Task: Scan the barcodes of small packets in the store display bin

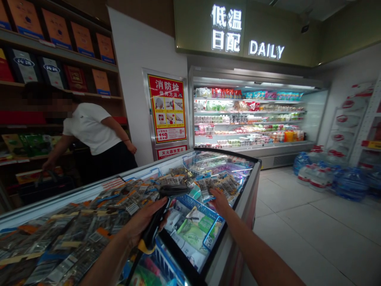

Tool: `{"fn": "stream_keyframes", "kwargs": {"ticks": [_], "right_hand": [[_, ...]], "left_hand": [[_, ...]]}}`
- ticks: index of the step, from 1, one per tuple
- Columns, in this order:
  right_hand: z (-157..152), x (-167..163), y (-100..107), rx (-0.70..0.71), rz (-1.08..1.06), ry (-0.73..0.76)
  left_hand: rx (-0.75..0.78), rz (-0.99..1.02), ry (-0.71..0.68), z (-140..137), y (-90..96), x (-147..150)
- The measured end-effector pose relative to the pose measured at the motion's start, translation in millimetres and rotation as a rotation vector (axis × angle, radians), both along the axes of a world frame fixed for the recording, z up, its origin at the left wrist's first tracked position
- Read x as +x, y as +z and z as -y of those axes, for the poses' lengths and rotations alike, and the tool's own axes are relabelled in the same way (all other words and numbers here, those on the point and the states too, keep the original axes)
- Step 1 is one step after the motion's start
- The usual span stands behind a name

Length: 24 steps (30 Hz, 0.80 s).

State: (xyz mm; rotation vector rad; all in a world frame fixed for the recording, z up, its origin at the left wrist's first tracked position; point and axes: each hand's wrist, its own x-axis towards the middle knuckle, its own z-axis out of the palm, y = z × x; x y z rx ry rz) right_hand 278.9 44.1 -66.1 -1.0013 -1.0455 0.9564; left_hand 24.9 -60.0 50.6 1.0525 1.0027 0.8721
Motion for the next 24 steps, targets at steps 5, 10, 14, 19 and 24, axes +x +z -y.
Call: {"fn": "stream_keyframes", "kwargs": {"ticks": [5, 10, 14, 19, 24], "right_hand": [[0.5, -0.2, 1.2, -0.08, -0.118, 0.011], [3.7, -1.8, 4.1, -0.122, -0.182, 0.03], [4.5, -1.7, 4.8, -0.125, -0.191, 0.036], [2.4, -1.2, 2.7, -0.109, -0.141, 0.017], [1.6, -0.5, 1.1, -0.075, -0.033, -0.001]], "left_hand": [[-0.021, -0.007, -0.012, 1.2, 0.9, 2.3], [-0.022, 0.01, -0.019, -0.2, 0.9, 1.9], [-0.027, 0.014, -0.003, -0.4, 0.3, 2.9], [-0.022, 0.023, -0.017, 0.6, -0.5, 5.8], [-0.014, 0.018, -0.005, 0.9, -0.8, 6.6]]}}
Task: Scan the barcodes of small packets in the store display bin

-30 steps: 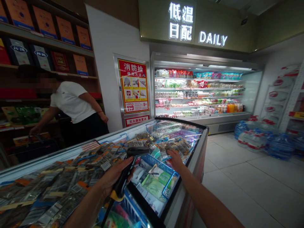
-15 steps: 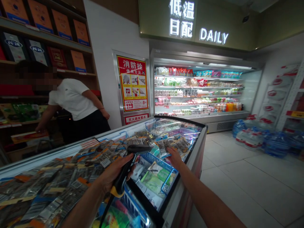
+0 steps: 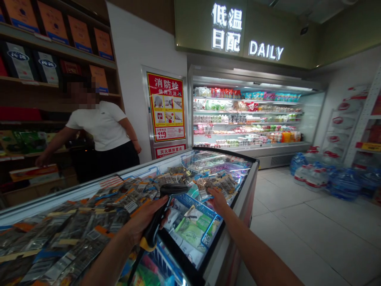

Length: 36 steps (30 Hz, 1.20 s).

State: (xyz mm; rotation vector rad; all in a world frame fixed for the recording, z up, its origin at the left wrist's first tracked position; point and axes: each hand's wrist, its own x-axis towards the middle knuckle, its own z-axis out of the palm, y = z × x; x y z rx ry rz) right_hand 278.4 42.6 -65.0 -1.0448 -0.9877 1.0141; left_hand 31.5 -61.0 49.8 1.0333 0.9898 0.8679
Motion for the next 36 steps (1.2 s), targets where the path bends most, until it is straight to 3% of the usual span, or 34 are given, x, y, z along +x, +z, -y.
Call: {"fn": "stream_keyframes", "kwargs": {"ticks": [7, 13, 19, 29, 32, 36], "right_hand": [[-0.1, 1.6, -0.9, 0.026, 0.177, -0.064], [3.8, 1.1, 3.0, 0.04, 0.343, -0.183], [4.5, 2.4, 9.4, 0.008, 0.487, -0.323], [5.5, 16.4, 35.2, 0.028, 0.847, -0.542], [12.7, -7.4, 38.6, 0.096, 0.963, -0.501], [29.7, -63.8, 40.6, 0.233, 1.054, -0.226]], "left_hand": [[-0.012, -0.001, -0.018, 1.6, 2.5, -2.2], [0.02, -0.059, 0.073, -0.3, 6.9, -9.6], [0.025, -0.105, 0.198, 2.0, 8.9, -40.0], [-0.006, -0.206, 0.303, 36.2, 4.8, -86.3], [-0.011, -0.257, 0.338, 43.9, 0.3, -97.7], [-0.004, -0.237, 0.37, 51.4, -1.5, -109.1]]}}
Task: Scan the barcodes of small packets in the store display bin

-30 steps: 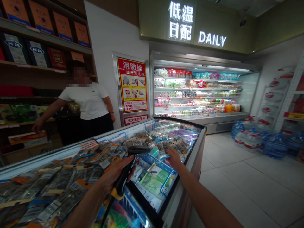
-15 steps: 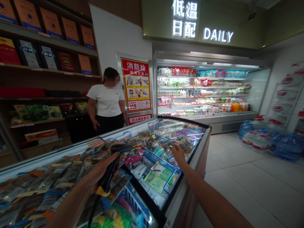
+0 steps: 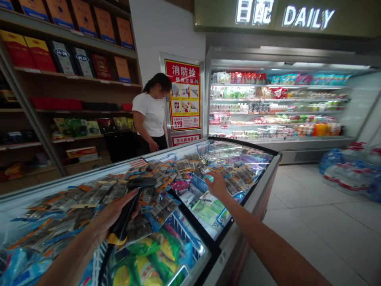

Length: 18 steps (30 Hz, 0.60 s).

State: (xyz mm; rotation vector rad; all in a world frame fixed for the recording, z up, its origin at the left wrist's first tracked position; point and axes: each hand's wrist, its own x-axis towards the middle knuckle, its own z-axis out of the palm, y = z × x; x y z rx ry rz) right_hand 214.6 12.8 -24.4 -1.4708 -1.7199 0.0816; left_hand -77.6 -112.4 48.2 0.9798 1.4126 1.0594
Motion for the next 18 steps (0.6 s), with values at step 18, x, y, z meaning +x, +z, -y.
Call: {"fn": "stream_keyframes", "kwargs": {"ticks": [18], "right_hand": [[45.9, -100.7, 13.1, -0.183, 0.469, 0.691]], "left_hand": [[0.025, -0.021, 0.097, 4.3, 3.1, 3.0]]}}
